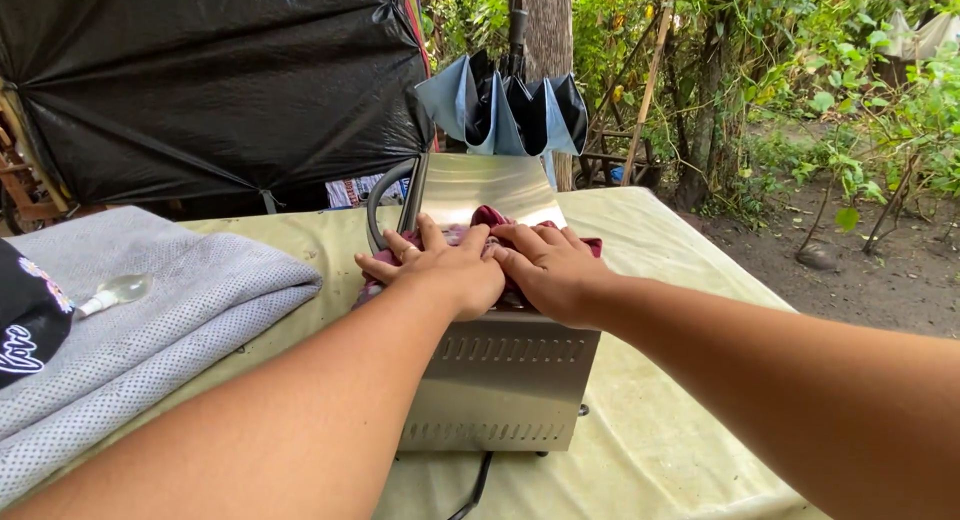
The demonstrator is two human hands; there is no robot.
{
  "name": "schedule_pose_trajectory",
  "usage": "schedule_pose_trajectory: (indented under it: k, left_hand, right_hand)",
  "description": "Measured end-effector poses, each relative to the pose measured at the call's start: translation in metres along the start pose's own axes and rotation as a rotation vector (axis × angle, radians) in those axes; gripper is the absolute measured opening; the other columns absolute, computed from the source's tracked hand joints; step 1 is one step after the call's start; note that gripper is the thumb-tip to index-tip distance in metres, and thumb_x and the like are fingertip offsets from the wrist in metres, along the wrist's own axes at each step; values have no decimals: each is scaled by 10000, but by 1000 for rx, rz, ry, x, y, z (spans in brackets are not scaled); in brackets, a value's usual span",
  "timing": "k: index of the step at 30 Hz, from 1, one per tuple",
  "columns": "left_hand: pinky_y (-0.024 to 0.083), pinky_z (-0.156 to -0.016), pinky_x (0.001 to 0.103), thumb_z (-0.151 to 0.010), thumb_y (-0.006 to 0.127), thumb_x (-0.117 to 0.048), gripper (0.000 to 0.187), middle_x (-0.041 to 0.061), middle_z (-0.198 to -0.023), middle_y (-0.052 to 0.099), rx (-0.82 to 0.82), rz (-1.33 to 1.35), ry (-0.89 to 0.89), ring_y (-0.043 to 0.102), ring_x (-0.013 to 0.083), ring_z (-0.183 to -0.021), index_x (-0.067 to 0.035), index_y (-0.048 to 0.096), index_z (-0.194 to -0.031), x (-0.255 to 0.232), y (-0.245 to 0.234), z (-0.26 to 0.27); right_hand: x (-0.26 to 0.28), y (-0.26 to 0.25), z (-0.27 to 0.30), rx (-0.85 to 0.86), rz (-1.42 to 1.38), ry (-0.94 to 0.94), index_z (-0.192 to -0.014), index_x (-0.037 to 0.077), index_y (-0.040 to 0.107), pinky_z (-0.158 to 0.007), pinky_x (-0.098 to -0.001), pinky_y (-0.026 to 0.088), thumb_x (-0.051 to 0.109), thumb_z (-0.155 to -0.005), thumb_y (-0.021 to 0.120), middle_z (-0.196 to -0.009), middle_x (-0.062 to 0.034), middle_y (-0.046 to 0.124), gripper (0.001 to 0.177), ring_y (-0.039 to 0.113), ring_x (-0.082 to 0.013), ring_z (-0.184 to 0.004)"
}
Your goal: Wiping the exterior surfaces and power cord of a toaster oven with a cloth.
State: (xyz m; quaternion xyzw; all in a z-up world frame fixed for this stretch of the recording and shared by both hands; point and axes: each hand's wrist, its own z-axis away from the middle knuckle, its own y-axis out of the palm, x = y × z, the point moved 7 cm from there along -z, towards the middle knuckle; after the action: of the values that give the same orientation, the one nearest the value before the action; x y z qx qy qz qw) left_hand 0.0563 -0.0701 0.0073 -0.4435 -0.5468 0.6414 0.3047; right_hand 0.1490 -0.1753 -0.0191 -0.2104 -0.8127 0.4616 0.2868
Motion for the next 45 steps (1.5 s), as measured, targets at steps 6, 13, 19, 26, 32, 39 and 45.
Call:
schedule_pose_trajectory:
  k: [6,13,19,26,32,39,45]
  left_hand:
    - [-92,-1147,777,-1018,309,-461,632,121,-1730,-134,15,-26,-11,-129,498,-1561,-467,122,-1621,-5,-2,-9]
    - [-136,-1162,735,-1025,304,-466,636,116,-1732,-114,3,-73,-12,-143,478,-1566,-458,105,-1629,-5,-7,-31]
    - [-129,-1169,740,-1023,307,-492,639,96,-1735,-111,16,-75,-7,-149,440,-1576,-465,101,-1627,-6,-14,-47]
    - [-116,-1168,747,-1031,292,-515,615,97,-1735,-119,8,-61,-9,-158,443,-1574,-481,124,-1621,-4,-21,-74]
    - [-120,-1161,754,-1030,278,-550,603,77,-1735,-136,9,-55,-19,-170,441,-1571,-498,131,-1613,4,-29,-94]
    - [-101,-1170,753,-1024,281,-607,604,78,-1737,-105,17,-66,-39,-167,460,-1570,-515,147,-1605,11,-34,-108]
    - [-92,-1165,763,-1030,303,-562,589,93,-1738,-85,3,-54,-52,-147,476,-1565,-499,169,-1600,16,-38,-119]
  right_hand:
    - [4,-12,10,65,6,276,-1514,480,365,-1201,-570,188,651,-939,348,-1588,-4,359,600,200,-312,-1526]
    - [0,-11,-8,94,28,284,-1514,496,356,-1211,-614,164,683,-932,328,-1609,5,340,612,174,-307,-1548]
    - [-7,-12,-26,89,25,291,-1533,496,325,-1221,-612,119,691,-933,310,-1678,-15,219,632,79,-294,-1579]
    - [-13,-9,-49,113,32,298,-1558,493,274,-1231,-608,99,689,-939,303,-1700,-32,162,649,30,-313,-1584]
    - [-11,-4,-74,128,15,280,-1546,492,301,-1239,-601,85,665,-947,314,-1694,13,200,624,19,-330,-1584]
    - [-12,4,-91,129,1,259,-1540,486,301,-1233,-610,99,668,-947,323,-1681,18,227,621,29,-339,-1584]
    - [-9,9,-102,135,0,278,-1545,492,295,-1226,-627,101,651,-953,328,-1682,-3,219,614,24,-375,-1577]
